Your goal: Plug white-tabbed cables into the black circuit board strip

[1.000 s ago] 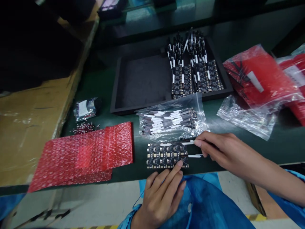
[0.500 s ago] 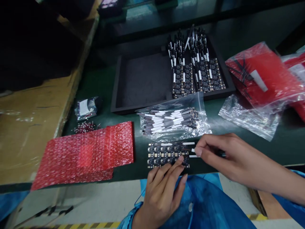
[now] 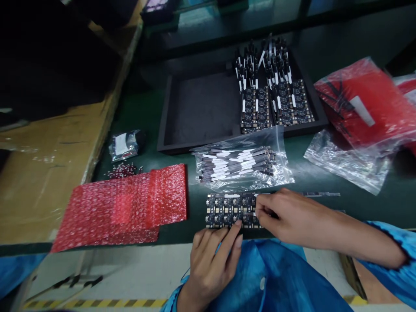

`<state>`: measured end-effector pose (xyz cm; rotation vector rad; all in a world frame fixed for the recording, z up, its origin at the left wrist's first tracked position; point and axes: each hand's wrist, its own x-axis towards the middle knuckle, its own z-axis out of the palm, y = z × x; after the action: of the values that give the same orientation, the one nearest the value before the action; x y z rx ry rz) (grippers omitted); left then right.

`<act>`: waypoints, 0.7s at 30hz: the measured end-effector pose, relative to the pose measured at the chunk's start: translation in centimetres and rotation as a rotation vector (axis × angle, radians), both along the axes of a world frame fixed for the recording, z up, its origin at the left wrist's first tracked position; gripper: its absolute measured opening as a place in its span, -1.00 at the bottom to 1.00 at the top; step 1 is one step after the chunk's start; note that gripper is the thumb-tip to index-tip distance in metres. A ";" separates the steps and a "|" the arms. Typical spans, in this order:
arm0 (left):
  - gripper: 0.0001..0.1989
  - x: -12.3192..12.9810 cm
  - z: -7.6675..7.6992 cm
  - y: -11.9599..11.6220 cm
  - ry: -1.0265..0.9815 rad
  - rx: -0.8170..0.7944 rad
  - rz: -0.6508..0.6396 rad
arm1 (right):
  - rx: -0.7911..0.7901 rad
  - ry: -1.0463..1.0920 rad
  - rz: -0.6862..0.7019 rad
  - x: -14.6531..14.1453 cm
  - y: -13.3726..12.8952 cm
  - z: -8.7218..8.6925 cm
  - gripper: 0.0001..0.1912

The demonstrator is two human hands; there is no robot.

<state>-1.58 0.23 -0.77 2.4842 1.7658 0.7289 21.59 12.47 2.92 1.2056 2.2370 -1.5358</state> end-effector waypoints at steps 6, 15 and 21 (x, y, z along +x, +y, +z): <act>-0.50 -0.1 -0.1 0.1 0.007 -0.009 -0.011 | -0.001 0.017 0.001 0.1 0.1 -0.5 -0.73; -0.55 0.3 0.2 0.6 0.039 -0.037 -0.007 | 0.004 -0.037 0.013 -0.5 0.0 -0.2 -0.71; -0.53 0.5 0.1 0.8 0.056 -0.048 -0.008 | -0.001 -0.061 0.032 -0.5 0.0 -0.3 -0.68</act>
<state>-1.12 1.04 -0.62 2.5029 1.7683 0.6145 21.10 12.49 2.63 1.1934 2.2055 -1.4682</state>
